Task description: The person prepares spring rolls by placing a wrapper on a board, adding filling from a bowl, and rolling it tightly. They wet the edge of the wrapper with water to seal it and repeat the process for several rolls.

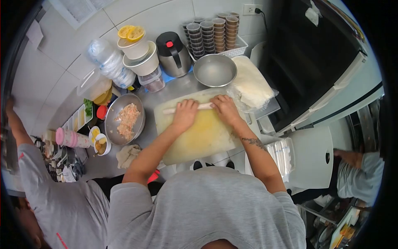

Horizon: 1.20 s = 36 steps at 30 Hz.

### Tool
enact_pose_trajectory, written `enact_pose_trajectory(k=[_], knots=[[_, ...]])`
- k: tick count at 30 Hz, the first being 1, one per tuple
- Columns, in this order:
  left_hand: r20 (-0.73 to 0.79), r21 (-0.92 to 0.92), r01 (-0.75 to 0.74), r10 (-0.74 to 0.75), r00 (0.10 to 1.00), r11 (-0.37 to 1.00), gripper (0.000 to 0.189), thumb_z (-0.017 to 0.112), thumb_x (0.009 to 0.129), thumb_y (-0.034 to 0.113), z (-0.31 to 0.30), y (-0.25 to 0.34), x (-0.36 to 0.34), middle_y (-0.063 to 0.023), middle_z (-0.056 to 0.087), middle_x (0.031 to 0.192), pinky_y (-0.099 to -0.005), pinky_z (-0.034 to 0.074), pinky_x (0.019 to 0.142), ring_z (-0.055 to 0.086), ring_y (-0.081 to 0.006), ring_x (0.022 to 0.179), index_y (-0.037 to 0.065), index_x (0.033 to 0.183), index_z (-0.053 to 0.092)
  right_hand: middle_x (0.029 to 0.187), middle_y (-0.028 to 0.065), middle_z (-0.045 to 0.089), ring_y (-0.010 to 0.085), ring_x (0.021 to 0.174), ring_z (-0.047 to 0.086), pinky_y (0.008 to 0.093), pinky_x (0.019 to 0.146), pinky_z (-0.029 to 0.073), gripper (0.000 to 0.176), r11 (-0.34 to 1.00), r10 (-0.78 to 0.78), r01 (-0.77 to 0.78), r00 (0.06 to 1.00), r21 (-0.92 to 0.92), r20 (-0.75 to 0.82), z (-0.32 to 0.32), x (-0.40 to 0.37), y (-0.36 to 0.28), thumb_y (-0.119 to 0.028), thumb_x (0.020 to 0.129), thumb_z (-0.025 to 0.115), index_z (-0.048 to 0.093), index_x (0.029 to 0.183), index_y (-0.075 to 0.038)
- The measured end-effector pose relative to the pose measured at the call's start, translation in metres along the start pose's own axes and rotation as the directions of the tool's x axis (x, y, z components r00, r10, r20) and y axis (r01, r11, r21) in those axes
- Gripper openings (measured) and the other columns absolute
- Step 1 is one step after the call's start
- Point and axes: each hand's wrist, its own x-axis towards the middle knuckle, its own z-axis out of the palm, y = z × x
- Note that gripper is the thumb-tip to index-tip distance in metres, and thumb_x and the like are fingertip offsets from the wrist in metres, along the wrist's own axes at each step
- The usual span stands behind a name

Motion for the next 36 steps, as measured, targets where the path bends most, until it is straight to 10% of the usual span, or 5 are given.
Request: enact_pose_trajectory(k=[6,24,36], knots=[[-0.123,0.078,0.131,-0.121,0.985,0.988,0.045,0.052,0.089,0.022,-0.025,-0.033,-0.030,-0.0140,0.051,0.118,-0.0442,0.035,0.086,0.047,-0.0303,0.110,0.006,0.130,0.047,0.119,0.0082,0.057,0.0275,0.111,0.051,0.0422,0.094,0.038,0.047,0.948,-0.237,0.193,0.959,-0.255,-0.155,0.022,-0.001,-0.030,-0.017,0.083,0.061,0.050,0.127,-0.006],[0.008,0.065,0.000,0.000,1.000,0.998,0.037,0.058,0.087,0.020,-0.006,-0.022,0.003,-0.0081,0.053,0.114,-0.0420,0.035,0.087,0.049,-0.0264,0.109,0.009,0.121,0.051,0.106,0.0084,0.054,0.0276,0.107,0.049,0.0394,0.092,0.038,0.028,0.986,-0.163,0.165,0.984,-0.012,0.074,0.016,0.025,-0.013,-0.015,0.079,0.066,0.058,0.105,-0.006],[-0.024,0.077,0.066,-0.064,0.998,0.995,0.042,0.060,0.085,0.021,-0.009,-0.037,0.002,-0.0099,0.052,0.117,-0.0436,0.035,0.087,0.048,-0.0275,0.110,0.007,0.124,0.051,0.113,0.0091,0.056,0.0298,0.107,0.051,0.0399,0.095,0.038,0.034,0.981,-0.151,0.142,0.987,-0.133,-0.058,0.014,0.020,0.011,-0.010,0.081,0.062,0.058,0.115,-0.009]])
